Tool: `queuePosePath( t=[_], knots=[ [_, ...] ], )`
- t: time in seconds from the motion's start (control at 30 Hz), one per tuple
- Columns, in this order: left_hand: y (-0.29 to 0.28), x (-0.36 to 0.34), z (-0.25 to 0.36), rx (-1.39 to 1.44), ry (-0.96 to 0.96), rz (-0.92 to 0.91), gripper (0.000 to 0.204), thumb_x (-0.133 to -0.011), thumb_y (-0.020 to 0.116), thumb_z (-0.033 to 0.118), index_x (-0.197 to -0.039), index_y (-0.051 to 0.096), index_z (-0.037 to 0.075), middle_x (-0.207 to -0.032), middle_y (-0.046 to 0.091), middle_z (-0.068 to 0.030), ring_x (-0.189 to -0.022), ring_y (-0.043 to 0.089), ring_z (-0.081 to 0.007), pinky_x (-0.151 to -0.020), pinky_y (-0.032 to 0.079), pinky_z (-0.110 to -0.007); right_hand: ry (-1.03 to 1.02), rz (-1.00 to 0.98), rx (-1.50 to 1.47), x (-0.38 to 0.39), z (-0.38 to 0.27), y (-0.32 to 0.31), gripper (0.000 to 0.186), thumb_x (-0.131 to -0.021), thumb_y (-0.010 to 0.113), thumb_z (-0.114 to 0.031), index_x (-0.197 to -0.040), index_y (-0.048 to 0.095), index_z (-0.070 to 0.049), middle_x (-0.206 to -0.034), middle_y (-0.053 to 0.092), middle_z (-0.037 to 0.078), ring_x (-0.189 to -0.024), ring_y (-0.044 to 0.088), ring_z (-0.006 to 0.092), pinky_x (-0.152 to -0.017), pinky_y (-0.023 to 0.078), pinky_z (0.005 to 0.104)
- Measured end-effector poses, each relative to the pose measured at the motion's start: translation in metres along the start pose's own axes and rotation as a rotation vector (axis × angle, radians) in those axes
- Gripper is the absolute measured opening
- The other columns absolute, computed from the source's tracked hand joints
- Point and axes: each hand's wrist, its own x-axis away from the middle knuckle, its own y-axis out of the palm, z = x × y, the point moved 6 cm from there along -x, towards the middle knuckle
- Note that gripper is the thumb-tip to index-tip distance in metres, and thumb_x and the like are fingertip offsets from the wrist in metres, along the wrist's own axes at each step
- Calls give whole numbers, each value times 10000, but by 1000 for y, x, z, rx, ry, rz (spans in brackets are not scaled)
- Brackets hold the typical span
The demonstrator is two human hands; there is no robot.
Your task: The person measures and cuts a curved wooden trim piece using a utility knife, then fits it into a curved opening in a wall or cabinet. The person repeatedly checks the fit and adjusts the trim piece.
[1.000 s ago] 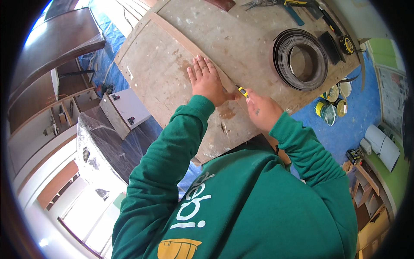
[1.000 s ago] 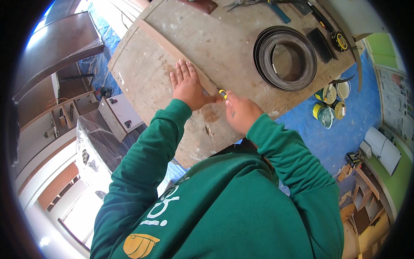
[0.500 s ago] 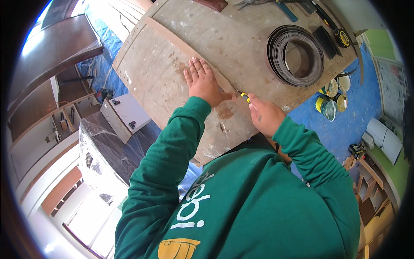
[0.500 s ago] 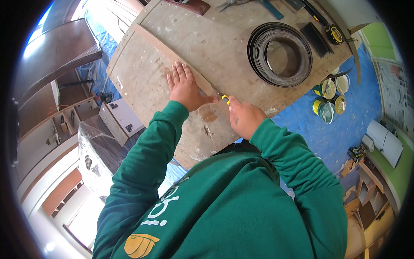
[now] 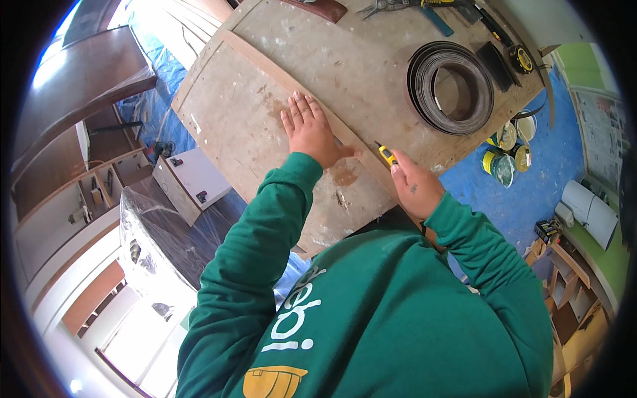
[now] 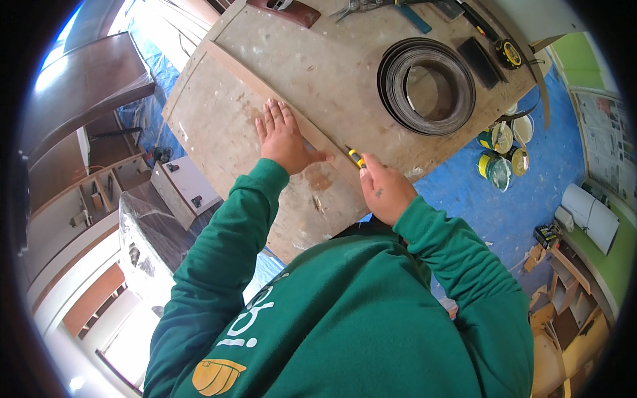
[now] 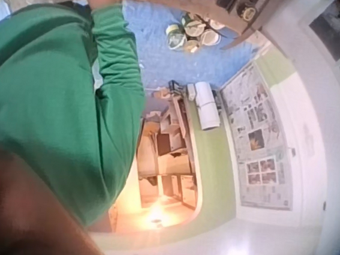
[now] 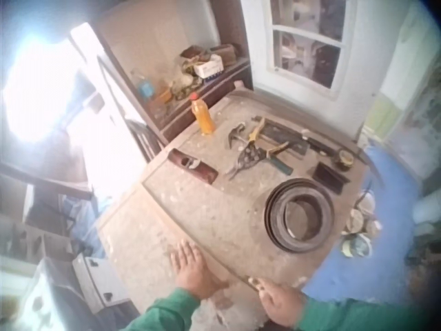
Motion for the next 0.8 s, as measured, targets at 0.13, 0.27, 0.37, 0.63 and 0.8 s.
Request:
queuePosePath(
  t=[0.13,0.27,0.37,0.63,0.8],
  knots=[
    [0,0,0,-18,-7,-14,1549,-548,863,734,-1556,84,-147,-1640,87,-352,-1558,21,-451,-1254,30,-534,-4,2,-57,-12,1,-2,307,-1006,518,-170,-1267,517,-9,-866,658,284,-835,633,499,-729,483,567],
    [-1,1,0,3,-6,12,1556,-538,861,745,-1557,90,-144,-1641,96,-348,-1559,28,-448,-1254,37,-530,-34,-91,-40,-37,1,13,364,-1001,509,-155,-1329,520,4,-976,659,301,-915,636,493,-790,501,537],
    [0,1,-1,16,-4,26,1560,-529,863,748,-1557,98,-142,-1641,101,-346,-1560,34,-445,-1255,45,-527,-159,-78,-111,-50,-6,23,420,-999,502,-148,-1387,511,13,-1010,656,299,-939,639,470,-820,508,512],
    [1,-1,-2,-2,-5,28,1523,-549,862,736,-1553,124,-140,-1643,104,-339,-1559,48,-447,-1249,60,-553,-173,-133,-51,-63,-3,36,473,-1016,485,-184,-1442,488,23,-1022,657,287,-952,637,444,-845,513,488],
    [2,1,-3,30,9,60,1477,-585,860,706,-1552,132,-139,-1642,108,-339,-1556,58,-451,-1245,65,-564,-192,-156,3,-69,-12,38,479,-1026,468,-210,-1441,485,27,-982,663,286,-926,641,447,-828,514,500]
  ],
)
